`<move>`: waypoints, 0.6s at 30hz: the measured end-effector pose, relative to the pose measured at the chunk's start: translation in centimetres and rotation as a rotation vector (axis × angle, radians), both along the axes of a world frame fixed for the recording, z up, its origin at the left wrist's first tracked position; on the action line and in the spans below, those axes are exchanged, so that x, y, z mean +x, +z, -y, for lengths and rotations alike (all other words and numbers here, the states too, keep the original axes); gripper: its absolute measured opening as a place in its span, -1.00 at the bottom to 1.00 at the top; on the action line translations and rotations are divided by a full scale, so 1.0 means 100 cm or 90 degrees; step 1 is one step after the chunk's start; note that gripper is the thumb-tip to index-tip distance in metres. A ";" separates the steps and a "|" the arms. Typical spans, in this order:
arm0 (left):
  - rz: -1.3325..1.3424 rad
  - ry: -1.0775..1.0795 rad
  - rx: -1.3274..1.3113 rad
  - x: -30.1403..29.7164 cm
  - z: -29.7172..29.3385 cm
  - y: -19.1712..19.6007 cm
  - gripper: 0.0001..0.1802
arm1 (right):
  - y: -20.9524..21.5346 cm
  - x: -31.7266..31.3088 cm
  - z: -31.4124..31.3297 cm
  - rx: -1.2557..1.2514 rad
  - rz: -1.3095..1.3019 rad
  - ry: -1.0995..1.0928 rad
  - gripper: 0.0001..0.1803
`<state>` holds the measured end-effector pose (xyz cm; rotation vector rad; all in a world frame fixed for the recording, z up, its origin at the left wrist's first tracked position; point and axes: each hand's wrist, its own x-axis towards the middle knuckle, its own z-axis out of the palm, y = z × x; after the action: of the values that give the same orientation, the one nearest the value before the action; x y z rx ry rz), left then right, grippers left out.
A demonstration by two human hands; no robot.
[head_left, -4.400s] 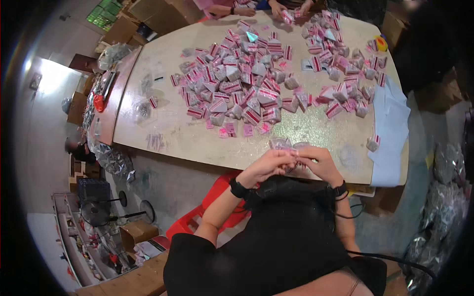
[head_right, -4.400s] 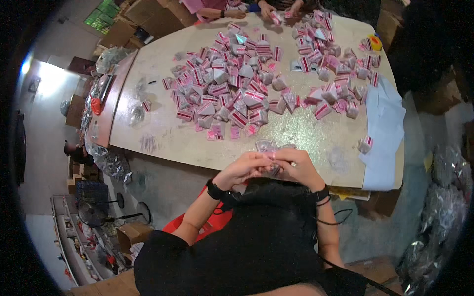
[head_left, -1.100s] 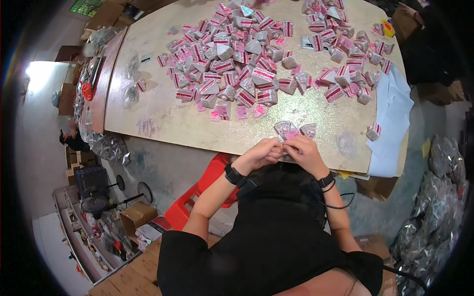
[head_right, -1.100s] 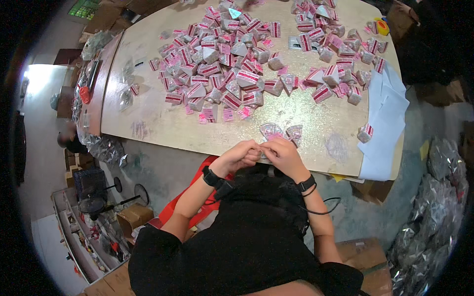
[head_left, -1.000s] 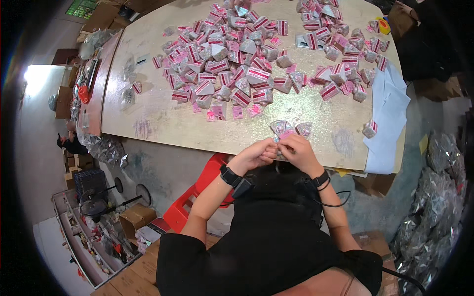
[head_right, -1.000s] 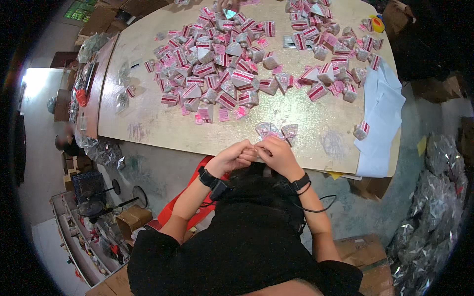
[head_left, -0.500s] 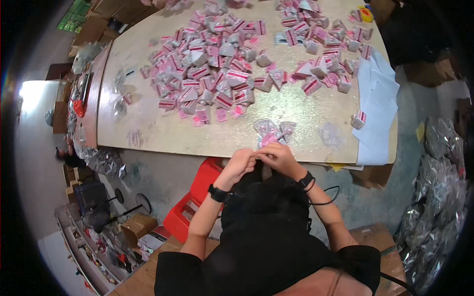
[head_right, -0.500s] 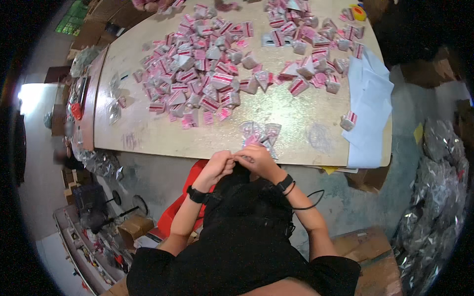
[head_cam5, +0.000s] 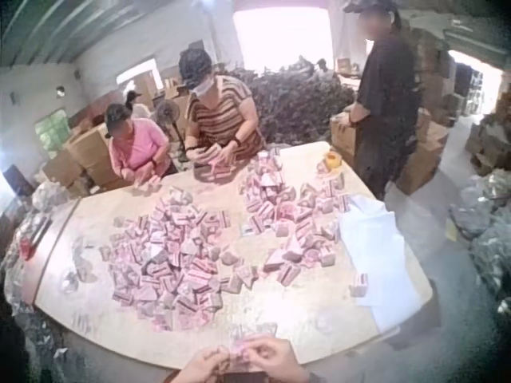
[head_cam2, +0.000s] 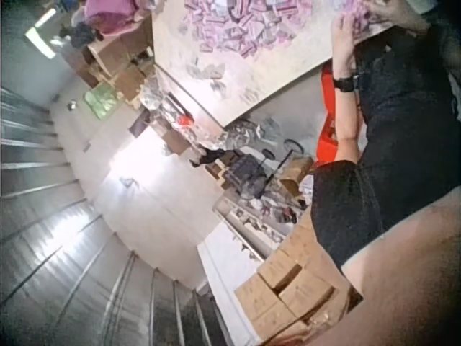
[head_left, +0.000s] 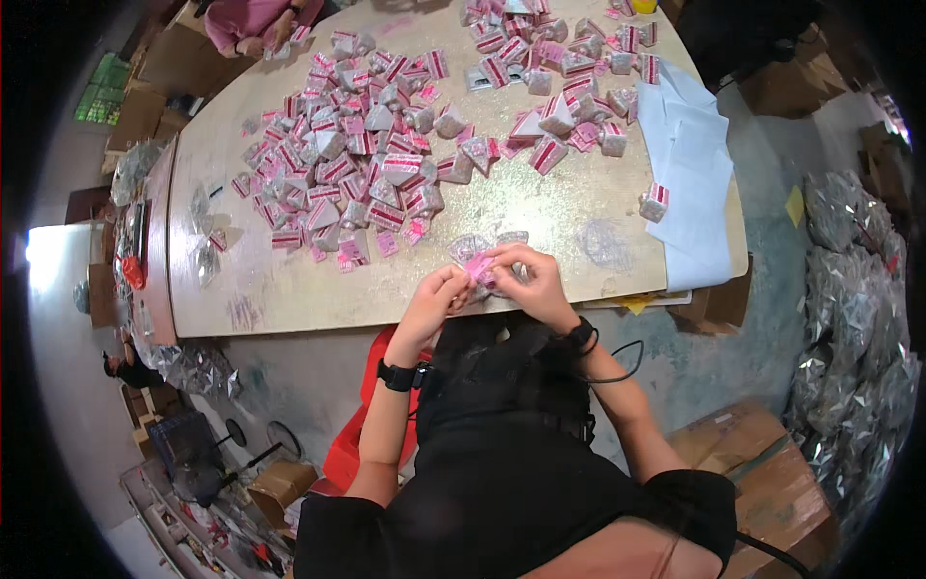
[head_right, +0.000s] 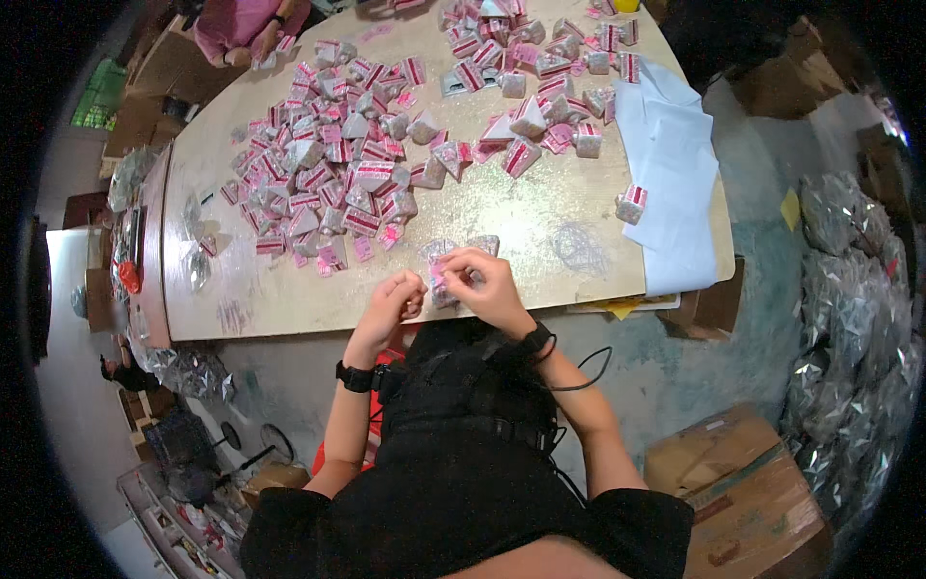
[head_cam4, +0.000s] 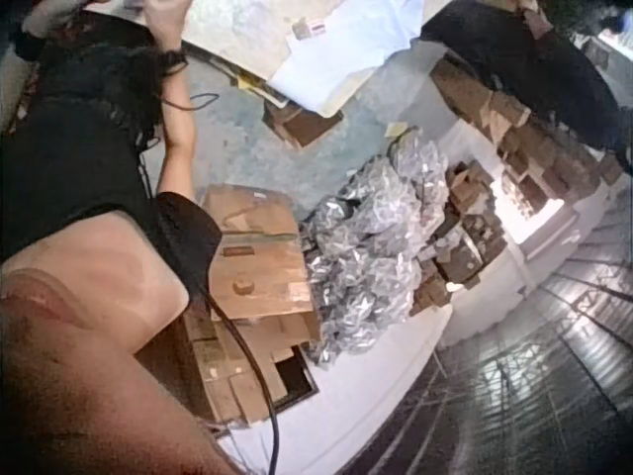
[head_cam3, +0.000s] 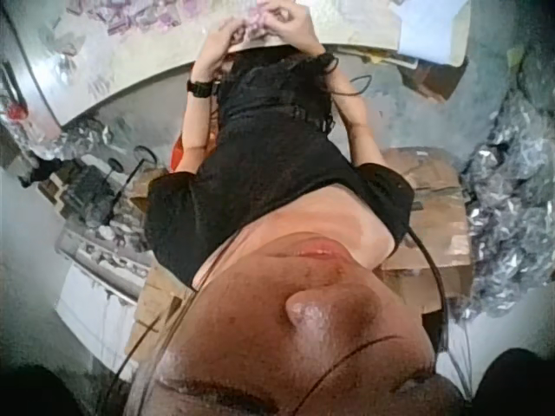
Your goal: Packaging small pink and white products into small bags and then into larger clear plastic bags.
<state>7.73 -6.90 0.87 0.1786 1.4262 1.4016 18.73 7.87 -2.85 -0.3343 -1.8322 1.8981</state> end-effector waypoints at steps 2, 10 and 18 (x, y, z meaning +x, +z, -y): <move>-0.117 -0.037 0.044 -0.010 0.001 0.016 -0.83 | 0.014 0.005 0.002 -0.104 -0.038 -0.007 -0.93; -0.627 -0.264 0.085 -0.033 -0.081 0.000 -0.87 | 0.121 0.090 0.030 -0.281 -0.069 -0.140 -0.92; -1.018 -0.481 0.137 0.027 -0.244 -0.113 -0.37 | 0.137 0.186 0.034 -0.138 -0.203 -0.499 -0.91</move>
<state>10.39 17.53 -10.47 2.0801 1.9768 0.5801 37.30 4.48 10.90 -0.6637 -1.0563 1.4711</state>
